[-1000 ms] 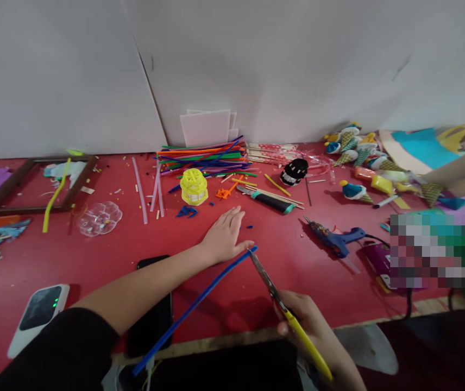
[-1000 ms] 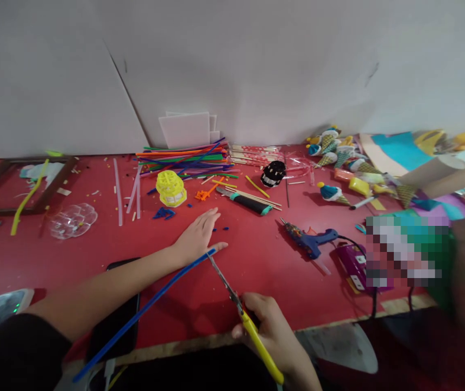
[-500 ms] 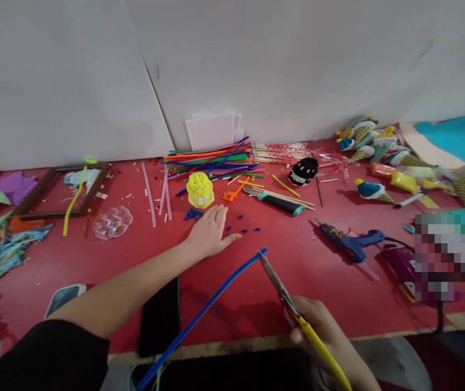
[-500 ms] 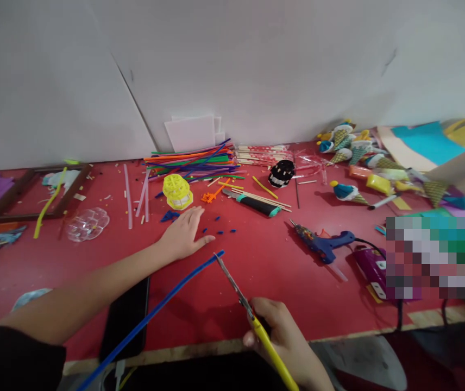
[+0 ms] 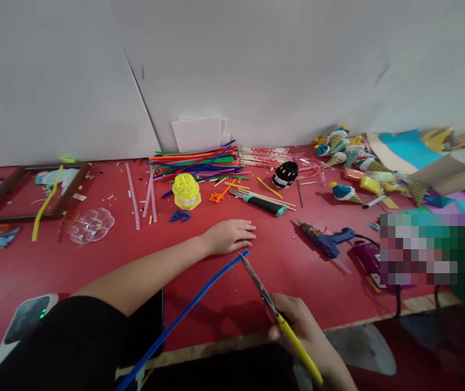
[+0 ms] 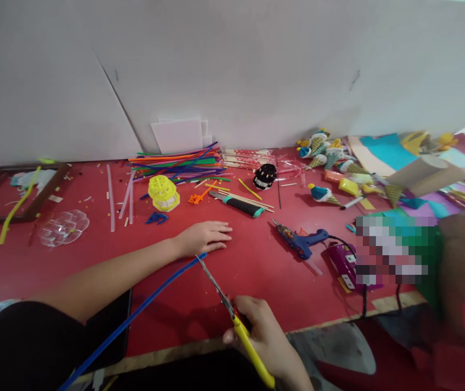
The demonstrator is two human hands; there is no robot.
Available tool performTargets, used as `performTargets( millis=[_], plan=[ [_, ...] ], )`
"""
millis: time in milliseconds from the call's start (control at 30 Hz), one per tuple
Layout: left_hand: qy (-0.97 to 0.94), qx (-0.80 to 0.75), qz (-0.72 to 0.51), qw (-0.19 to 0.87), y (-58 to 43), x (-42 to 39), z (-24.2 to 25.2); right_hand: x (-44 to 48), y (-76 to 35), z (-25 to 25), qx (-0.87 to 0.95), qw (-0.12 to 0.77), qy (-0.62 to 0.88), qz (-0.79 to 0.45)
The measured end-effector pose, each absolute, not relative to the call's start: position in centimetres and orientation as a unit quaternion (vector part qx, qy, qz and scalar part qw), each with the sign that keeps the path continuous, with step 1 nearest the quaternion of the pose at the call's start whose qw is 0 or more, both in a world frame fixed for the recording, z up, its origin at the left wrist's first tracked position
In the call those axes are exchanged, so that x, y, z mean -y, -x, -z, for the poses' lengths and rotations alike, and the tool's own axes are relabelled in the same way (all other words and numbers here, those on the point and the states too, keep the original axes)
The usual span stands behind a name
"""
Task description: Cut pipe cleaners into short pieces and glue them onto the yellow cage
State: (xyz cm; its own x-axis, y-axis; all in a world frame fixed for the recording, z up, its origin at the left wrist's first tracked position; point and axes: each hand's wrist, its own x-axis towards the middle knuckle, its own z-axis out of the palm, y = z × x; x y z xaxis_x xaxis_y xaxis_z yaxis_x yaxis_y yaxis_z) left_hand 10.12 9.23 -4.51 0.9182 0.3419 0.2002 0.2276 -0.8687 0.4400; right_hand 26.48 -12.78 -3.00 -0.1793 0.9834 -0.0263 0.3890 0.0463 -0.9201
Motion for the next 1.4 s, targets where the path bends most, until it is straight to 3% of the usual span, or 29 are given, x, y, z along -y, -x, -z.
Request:
performTargets(
  millis=[333,500,667,733,800,1100,1400],
  plan=[
    [-0.941,-0.194,-0.174,0.215,-4.7,-9.8,2.9,12.4,-26.5,3.0,0.626,0.321,0.549,-0.451],
    [-0.874,-0.348,-0.288,0.179,-1.5,-7.8,0.1,11.2,-26.3,1.4,0.571,0.295,0.574,-0.507],
    [-0.743,-0.494,-0.330,0.307,0.1,-5.2,-0.9,9.1,-26.4,-0.9,0.544,0.158,0.593,-0.572],
    [-0.671,-0.510,-0.274,0.463,0.2,-4.1,-0.8,8.2,-26.4,-1.3,0.577,0.113,0.573,-0.570],
    [-0.652,-0.494,-0.204,0.538,-0.1,-3.1,-0.6,7.5,-26.4,-1.5,0.611,0.081,0.558,-0.556],
    [-0.589,-0.508,-0.206,0.594,-0.9,-1.8,0.9,6.3,-26.1,-1.7,0.623,-0.017,0.563,-0.542],
    [-0.571,-0.510,-0.234,0.600,-1.1,-1.3,1.1,5.7,-26.0,-2.4,0.636,-0.027,0.549,-0.541]
  ],
)
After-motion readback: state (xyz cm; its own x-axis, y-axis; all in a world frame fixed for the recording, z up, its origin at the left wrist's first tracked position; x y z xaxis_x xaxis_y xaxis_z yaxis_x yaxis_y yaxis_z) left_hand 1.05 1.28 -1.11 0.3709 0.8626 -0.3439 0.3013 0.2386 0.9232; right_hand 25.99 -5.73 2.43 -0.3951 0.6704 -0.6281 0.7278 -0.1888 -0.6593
